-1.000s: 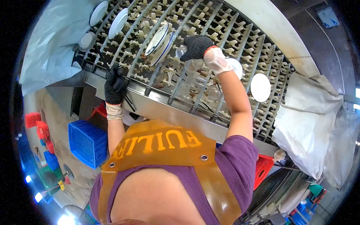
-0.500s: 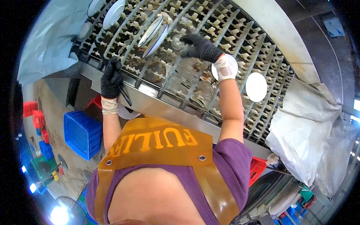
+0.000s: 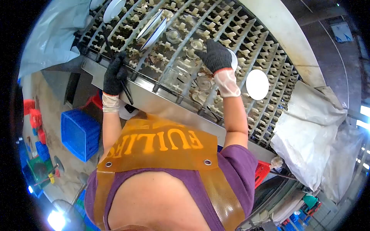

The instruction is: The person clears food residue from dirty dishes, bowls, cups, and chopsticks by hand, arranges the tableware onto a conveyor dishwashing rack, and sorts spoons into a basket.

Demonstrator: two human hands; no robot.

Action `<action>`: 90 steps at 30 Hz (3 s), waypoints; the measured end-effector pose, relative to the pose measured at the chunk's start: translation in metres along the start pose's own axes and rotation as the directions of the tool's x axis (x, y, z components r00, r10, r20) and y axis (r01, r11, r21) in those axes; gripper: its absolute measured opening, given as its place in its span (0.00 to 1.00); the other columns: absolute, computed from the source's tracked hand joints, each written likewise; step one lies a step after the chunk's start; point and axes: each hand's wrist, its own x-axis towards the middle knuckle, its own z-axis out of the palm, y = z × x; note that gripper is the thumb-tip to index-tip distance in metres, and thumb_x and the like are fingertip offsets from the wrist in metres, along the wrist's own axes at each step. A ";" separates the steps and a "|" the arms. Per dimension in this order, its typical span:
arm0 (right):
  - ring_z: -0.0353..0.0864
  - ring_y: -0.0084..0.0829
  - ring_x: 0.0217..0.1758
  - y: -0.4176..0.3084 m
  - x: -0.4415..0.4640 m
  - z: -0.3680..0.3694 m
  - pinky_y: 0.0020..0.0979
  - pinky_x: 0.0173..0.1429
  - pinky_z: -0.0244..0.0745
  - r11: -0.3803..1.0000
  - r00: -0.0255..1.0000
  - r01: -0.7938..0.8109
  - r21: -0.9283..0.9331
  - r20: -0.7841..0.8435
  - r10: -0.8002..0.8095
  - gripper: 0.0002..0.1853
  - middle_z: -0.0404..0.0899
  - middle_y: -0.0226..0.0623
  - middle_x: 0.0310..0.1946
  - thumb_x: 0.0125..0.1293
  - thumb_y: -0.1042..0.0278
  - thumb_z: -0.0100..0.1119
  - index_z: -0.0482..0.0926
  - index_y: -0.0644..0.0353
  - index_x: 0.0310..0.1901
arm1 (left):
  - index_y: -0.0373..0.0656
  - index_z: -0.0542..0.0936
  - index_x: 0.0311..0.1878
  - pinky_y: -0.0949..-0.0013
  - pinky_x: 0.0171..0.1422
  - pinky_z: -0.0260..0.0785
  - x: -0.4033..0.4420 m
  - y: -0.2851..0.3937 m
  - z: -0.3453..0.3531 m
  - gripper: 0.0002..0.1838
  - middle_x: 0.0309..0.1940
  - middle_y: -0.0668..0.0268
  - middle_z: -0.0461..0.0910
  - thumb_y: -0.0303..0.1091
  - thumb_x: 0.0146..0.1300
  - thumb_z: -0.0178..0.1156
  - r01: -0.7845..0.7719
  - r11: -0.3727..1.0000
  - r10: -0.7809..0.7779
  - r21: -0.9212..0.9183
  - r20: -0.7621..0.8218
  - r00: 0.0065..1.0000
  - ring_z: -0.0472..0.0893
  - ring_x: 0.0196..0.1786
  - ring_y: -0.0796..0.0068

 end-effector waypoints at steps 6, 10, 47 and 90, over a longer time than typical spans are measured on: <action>0.78 0.44 0.44 0.032 -0.047 0.035 0.43 0.51 0.72 0.977 0.989 -0.141 -0.158 0.026 0.147 0.33 0.78 0.45 0.39 0.51 0.68 0.60 0.63 0.41 0.62 | 0.38 0.76 0.48 0.76 0.34 0.68 0.000 -0.032 0.069 0.20 0.29 0.67 0.78 0.44 0.59 0.57 -0.008 0.559 -0.126 0.829 0.095 0.988 0.74 0.27 0.82; 0.78 0.38 0.47 0.089 -0.035 0.016 0.33 0.52 0.72 0.806 0.900 0.159 0.571 -0.419 0.119 0.26 0.77 0.45 0.46 0.51 0.73 0.62 0.71 0.53 0.55 | 0.37 0.74 0.49 0.62 0.46 0.70 0.019 -0.040 0.096 0.28 0.37 0.51 0.78 0.51 0.54 0.60 -0.272 0.058 -0.080 0.961 0.276 0.958 0.79 0.40 0.60; 0.71 0.46 0.53 0.113 -0.115 0.028 0.40 0.58 0.65 0.962 0.693 -0.228 0.152 -0.669 0.270 0.32 0.73 0.49 0.48 0.45 0.55 0.69 0.71 0.63 0.51 | 0.39 0.78 0.37 0.78 0.26 0.60 -0.004 0.020 0.054 0.06 0.26 0.70 0.74 0.28 0.58 0.55 0.046 0.614 0.008 0.788 -0.064 0.998 0.68 0.21 0.82; 0.79 0.29 0.37 0.227 -0.238 0.067 0.28 0.46 0.72 0.710 0.601 -0.159 0.686 -0.504 0.620 0.14 0.81 0.40 0.36 0.57 0.70 0.58 0.76 0.65 0.45 | 0.40 0.74 0.46 0.82 0.19 0.54 -0.031 -0.118 0.095 0.14 0.42 0.60 0.75 0.40 0.67 0.47 0.153 0.969 -0.103 -0.192 0.250 0.963 0.61 0.19 0.85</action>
